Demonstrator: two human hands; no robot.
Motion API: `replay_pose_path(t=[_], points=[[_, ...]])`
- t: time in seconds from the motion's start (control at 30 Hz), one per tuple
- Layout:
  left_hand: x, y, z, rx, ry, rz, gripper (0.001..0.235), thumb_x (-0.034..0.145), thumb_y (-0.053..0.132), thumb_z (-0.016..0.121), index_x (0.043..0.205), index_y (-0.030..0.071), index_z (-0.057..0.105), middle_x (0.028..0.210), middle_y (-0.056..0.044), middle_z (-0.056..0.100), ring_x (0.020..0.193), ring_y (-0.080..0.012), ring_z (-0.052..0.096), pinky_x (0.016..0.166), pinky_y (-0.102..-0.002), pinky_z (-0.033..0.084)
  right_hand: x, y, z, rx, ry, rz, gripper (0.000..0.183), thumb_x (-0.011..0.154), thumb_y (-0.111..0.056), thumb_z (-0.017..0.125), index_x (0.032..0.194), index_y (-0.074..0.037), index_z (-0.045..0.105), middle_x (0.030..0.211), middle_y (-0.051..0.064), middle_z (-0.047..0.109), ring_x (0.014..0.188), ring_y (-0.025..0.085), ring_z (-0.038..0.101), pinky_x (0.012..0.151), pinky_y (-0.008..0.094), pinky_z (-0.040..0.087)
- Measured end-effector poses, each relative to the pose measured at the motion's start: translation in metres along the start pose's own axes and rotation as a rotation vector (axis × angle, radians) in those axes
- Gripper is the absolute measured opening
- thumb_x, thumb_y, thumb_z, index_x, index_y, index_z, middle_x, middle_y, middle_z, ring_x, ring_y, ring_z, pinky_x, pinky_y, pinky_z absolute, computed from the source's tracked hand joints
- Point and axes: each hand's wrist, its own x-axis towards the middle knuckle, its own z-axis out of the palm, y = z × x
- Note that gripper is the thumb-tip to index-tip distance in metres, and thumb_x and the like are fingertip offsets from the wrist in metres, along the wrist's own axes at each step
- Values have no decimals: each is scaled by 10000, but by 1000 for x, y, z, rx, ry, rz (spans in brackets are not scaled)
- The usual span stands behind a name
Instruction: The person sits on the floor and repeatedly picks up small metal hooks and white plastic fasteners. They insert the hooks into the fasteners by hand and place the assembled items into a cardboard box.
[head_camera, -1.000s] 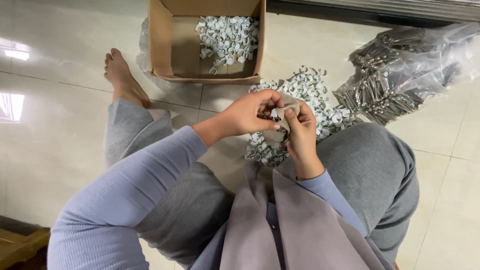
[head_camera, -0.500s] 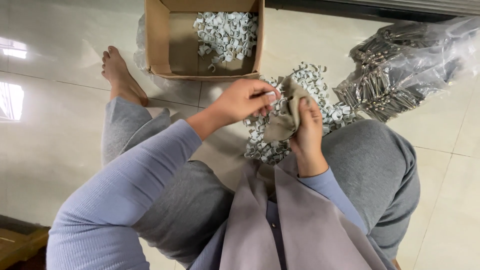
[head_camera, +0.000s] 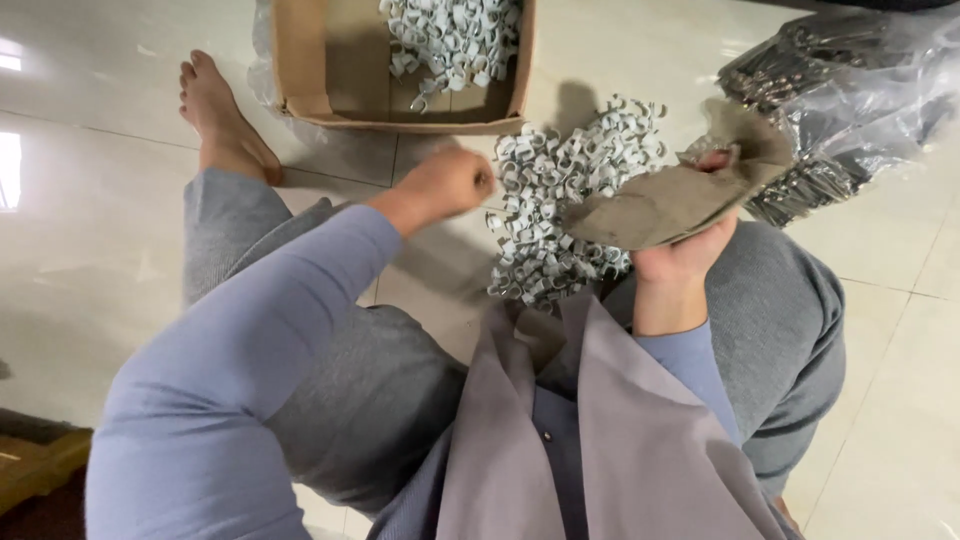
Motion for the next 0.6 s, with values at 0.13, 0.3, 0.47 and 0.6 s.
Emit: replay_pose_path(t=[0.13,0.3,0.47,0.6], points=[[-21,-22,37,679,-206,118,142,769,93,517,892,101,587,745,-52,606,646,-204,612,521,-362,506,25,-8,-48,264,-614,161,228,862,-396,468,1079,-350,521,960,-145,650,1058,67,553,1103,425,302],[-18,-2,50,837,-322,245,289,804,50,494,1091,79,471,973,-95,563,820,-234,595,657,-395,502,20,-6,-36,202,-577,153,248,864,-398,461,1088,-307,518,990,-99,632,1065,100,544,1086,436,308],[-3,-11,67,852,-325,294,239,844,77,482,1075,15,505,943,-143,594,869,-253,587,723,-393,494,14,6,-18,148,-541,131,283,867,-400,452,1100,-252,515,1029,-40,608,1075,144,532,1064,450,315],[-5,16,32,634,-308,152,202,831,219,493,980,91,542,893,-84,599,856,-243,590,729,-409,473,9,17,-1,96,-508,130,324,869,-402,443,1111,-197,511,1067,19,584,1085,187,521,1042,464,323]])
